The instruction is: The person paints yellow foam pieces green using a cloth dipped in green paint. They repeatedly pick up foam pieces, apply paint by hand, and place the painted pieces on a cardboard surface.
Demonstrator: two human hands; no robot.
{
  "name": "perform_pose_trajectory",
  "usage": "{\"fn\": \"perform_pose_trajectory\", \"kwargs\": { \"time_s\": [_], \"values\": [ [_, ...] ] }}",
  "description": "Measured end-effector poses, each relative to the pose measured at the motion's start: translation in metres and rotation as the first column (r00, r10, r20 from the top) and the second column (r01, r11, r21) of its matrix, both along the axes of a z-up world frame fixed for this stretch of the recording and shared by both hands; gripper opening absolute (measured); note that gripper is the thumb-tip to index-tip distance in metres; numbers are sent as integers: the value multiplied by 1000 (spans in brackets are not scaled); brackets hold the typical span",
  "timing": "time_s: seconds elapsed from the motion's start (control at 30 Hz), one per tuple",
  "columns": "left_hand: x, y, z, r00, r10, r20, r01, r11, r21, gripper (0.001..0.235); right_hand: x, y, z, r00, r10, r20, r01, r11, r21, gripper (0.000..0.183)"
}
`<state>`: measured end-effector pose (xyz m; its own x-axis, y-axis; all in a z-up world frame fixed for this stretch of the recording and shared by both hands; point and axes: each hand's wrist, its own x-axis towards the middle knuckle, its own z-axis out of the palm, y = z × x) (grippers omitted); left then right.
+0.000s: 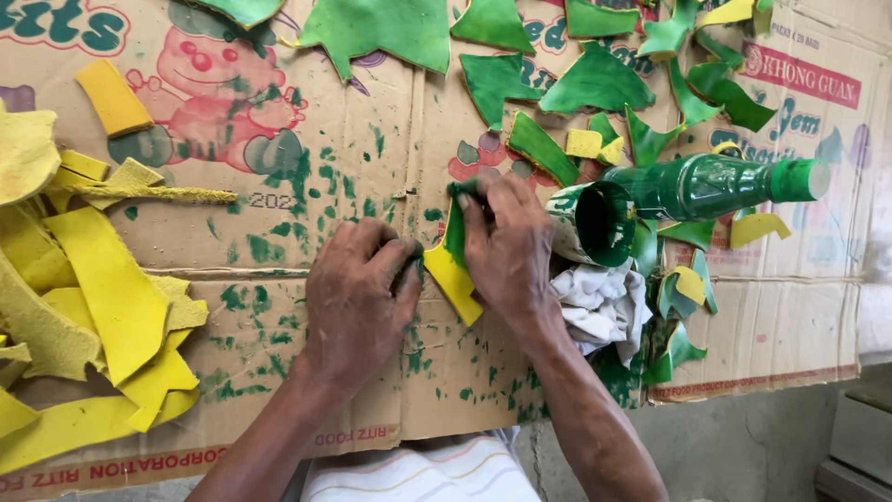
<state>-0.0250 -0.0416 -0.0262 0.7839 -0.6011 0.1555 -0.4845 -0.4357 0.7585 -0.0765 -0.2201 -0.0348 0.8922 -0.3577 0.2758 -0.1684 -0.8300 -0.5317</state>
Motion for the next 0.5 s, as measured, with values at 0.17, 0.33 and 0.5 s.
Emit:
{"fn": "perform_pose_trajectory", "kwargs": {
  "time_s": [0.17,0.33,0.5],
  "values": [
    [3,-1,3,1000,-2,8,2,1000,8,21,-31,17,19,995,47,-87,-45,999,16,13],
    [5,8,-1,995,-35,-89,26,995,-98,29,-29,5,34,998,-20,-62,23,998,52,12],
    [-12,15,10,971,-235,45,232,971,58,50,-38,7,54,998,-22,-65,26,998,62,16]
  ]
}}
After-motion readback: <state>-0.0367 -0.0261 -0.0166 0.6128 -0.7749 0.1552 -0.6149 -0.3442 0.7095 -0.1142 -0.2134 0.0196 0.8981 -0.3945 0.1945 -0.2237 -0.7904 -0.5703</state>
